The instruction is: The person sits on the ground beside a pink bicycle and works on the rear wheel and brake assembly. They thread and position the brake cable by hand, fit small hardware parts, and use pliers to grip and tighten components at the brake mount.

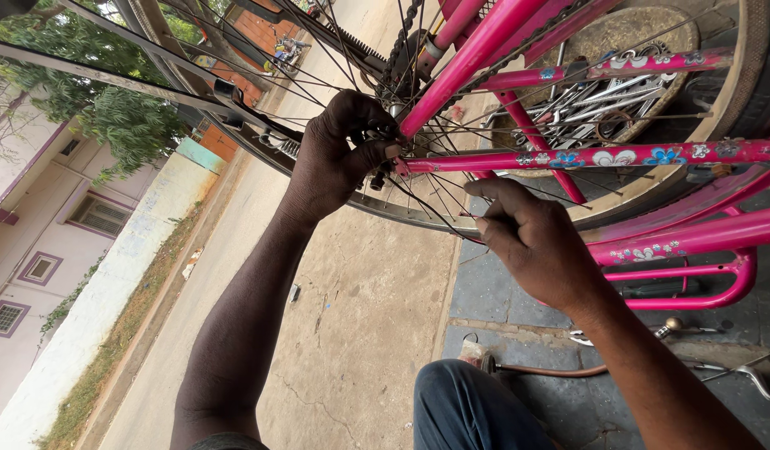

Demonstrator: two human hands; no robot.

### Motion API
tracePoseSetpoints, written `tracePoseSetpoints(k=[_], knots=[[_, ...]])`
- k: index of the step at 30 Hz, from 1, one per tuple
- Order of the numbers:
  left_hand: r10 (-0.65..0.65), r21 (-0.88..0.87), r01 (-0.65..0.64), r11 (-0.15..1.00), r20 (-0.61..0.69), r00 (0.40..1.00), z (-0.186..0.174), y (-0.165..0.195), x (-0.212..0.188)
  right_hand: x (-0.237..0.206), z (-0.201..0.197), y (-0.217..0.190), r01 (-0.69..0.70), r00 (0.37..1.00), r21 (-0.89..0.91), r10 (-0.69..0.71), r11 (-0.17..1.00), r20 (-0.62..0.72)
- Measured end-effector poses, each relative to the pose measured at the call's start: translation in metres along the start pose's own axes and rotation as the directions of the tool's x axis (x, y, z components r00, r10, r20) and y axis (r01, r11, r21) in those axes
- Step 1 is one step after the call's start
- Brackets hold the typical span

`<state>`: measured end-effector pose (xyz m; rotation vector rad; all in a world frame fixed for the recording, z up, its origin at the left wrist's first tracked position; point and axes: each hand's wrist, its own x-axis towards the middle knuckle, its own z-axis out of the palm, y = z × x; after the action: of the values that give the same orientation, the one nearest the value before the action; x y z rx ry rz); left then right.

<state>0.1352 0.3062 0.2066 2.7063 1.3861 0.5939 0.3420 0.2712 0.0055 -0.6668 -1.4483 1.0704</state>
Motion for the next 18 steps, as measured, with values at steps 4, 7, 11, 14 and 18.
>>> tracePoseSetpoints(k=[4,7,11,14,18], knots=[[-0.011,-0.001,0.011,1.0,0.014,1.0,-0.001,0.002,0.0,0.006,0.009,-0.026,0.213,0.975,0.026,-0.214,0.977,0.052],[-0.047,-0.045,0.048,0.998,0.039,0.998,-0.001,0.005,0.002,0.018,0.015,-0.046,0.238,0.969,-0.011,-0.236,0.971,0.072],[-0.105,0.001,0.105,0.994,0.045,0.993,0.001,0.008,0.006,0.034,0.019,-0.06,0.195,0.977,-0.067,-0.187,0.979,0.106],[-0.113,-0.05,0.115,0.992,0.042,0.993,0.002,0.009,0.008,0.04,0.023,-0.072,0.171,0.979,-0.156,-0.15,0.973,0.142],[-0.078,-0.095,0.078,0.992,0.013,0.997,0.003,0.009,0.007,0.046,0.022,-0.099,-0.128,0.965,0.254,0.062,0.959,0.255]])
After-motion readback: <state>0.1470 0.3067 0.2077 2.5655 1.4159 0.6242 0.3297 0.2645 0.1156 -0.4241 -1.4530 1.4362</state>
